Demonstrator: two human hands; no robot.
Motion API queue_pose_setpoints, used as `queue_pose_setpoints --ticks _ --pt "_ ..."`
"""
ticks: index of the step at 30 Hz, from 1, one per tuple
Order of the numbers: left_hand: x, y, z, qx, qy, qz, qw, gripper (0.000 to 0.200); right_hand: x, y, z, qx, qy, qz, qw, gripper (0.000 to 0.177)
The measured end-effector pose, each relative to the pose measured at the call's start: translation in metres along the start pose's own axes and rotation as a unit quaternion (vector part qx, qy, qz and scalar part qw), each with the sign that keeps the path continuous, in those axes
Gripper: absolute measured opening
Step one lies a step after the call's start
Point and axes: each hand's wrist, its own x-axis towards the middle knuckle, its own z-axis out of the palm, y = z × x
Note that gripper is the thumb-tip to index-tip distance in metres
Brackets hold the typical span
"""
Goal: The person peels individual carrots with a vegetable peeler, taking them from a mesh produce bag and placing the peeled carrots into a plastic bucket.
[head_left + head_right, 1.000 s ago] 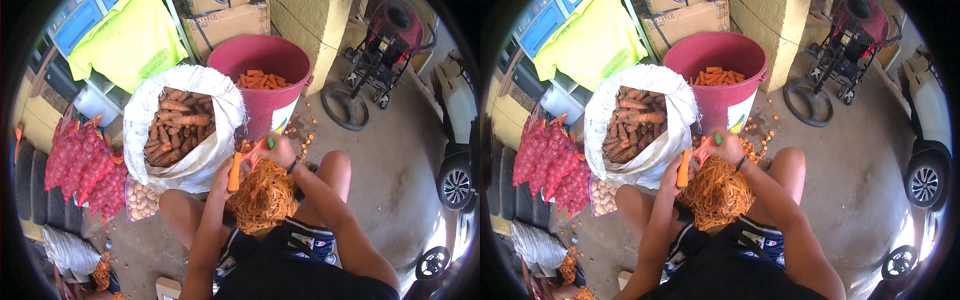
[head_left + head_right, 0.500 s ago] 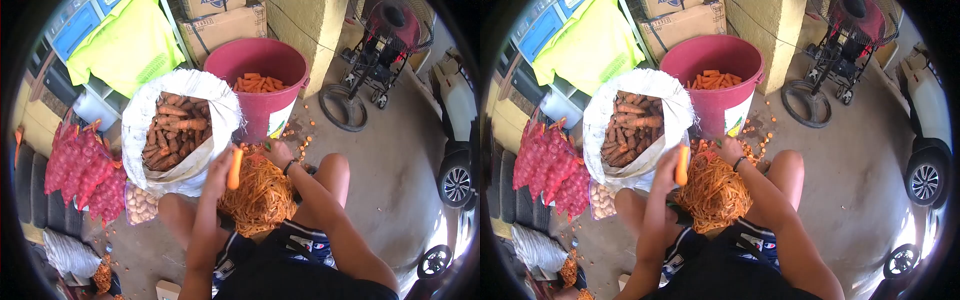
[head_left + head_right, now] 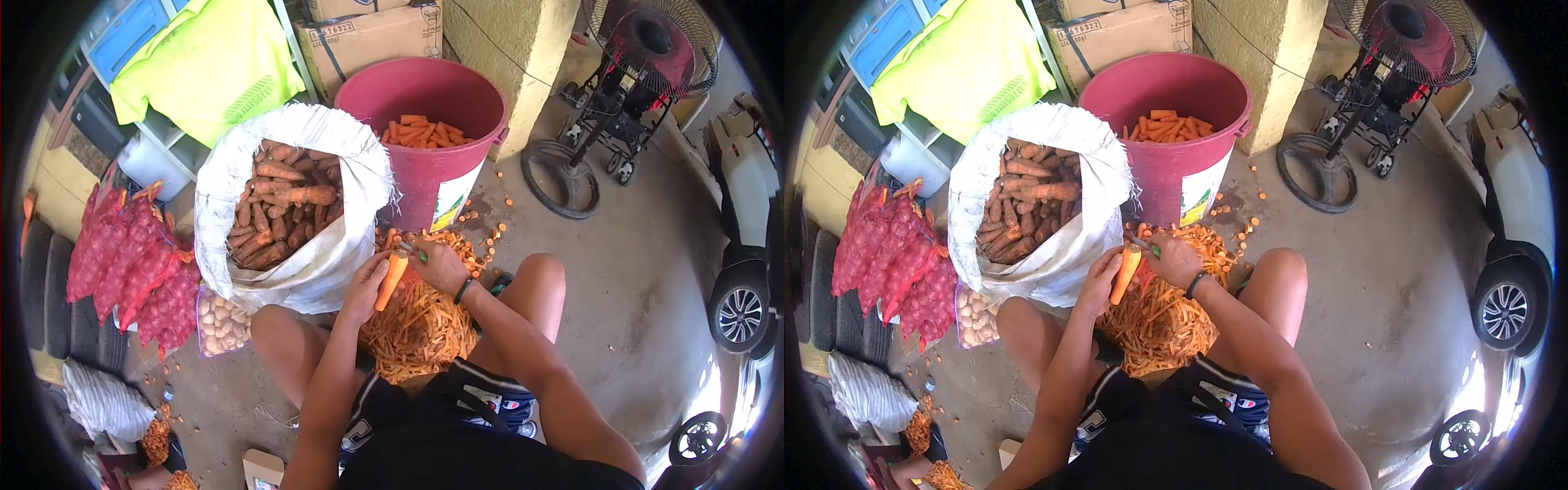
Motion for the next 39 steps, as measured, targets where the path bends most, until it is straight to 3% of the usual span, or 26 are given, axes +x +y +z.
queue_pose_setpoints --ticks 3,9,12,18,21,24,27,30,33,35,36,38,39 --pt "0.003 -0.003 -0.005 0.058 0.017 0.012 0.998 0.039 0.000 0.006 0.009 -0.002 0.014 -0.039 0.999 0.022" --pt "0.012 -0.011 -0.013 0.261 0.075 0.136 0.953 0.035 -0.009 -0.008 0.010 -0.022 -0.010 -0.055 0.998 0.023" --pt "0.013 -0.017 -0.014 0.265 0.073 0.135 0.952 0.032 -0.010 -0.008 0.011 -0.011 -0.005 -0.104 0.995 0.023" --pt "0.015 -0.017 -0.016 0.304 0.072 0.151 0.938 0.027 -0.007 -0.005 0.016 -0.008 -0.010 -0.112 0.994 0.024" --pt "0.008 -0.011 -0.009 0.248 0.054 0.155 0.955 0.026 -0.006 -0.005 0.020 -0.042 -0.030 -0.078 0.996 0.023" --pt "0.005 -0.013 -0.020 0.248 0.044 0.105 0.962 0.023 0.001 0.008 0.035 -0.089 -0.071 -0.022 0.993 0.023" --pt "-0.008 0.000 -0.005 0.191 -0.016 0.097 0.977 0.022 0.012 0.083 0.060 -0.179 -0.179 0.028 0.967 0.025" --pt "-0.014 0.011 -0.008 0.156 -0.042 0.089 0.983 0.024 0.020 0.084 0.073 -0.311 -0.416 -0.006 0.854 0.035" --pt "-0.005 0.012 -0.021 0.254 -0.054 -0.070 0.963 0.038 0.004 0.075 0.081 -0.247 -0.385 0.026 0.889 0.036" --pt "0.001 0.013 -0.027 0.363 -0.073 -0.162 0.915 0.056 0.000 0.068 0.075 -0.232 -0.431 0.060 0.870 0.038" --pt "0.010 0.013 -0.028 0.383 -0.085 -0.159 0.906 0.061 -0.002 0.066 0.072 -0.222 -0.451 0.080 0.861 0.039" --pt "0.039 0.019 -0.019 0.423 -0.115 -0.153 0.885 0.072 -0.002 0.080 0.080 -0.244 -0.442 0.028 0.863 0.041" --pt "0.041 0.048 0.016 0.383 -0.070 -0.122 0.913 0.075 -0.003 0.086 0.084 -0.252 -0.439 0.005 0.862 0.042"
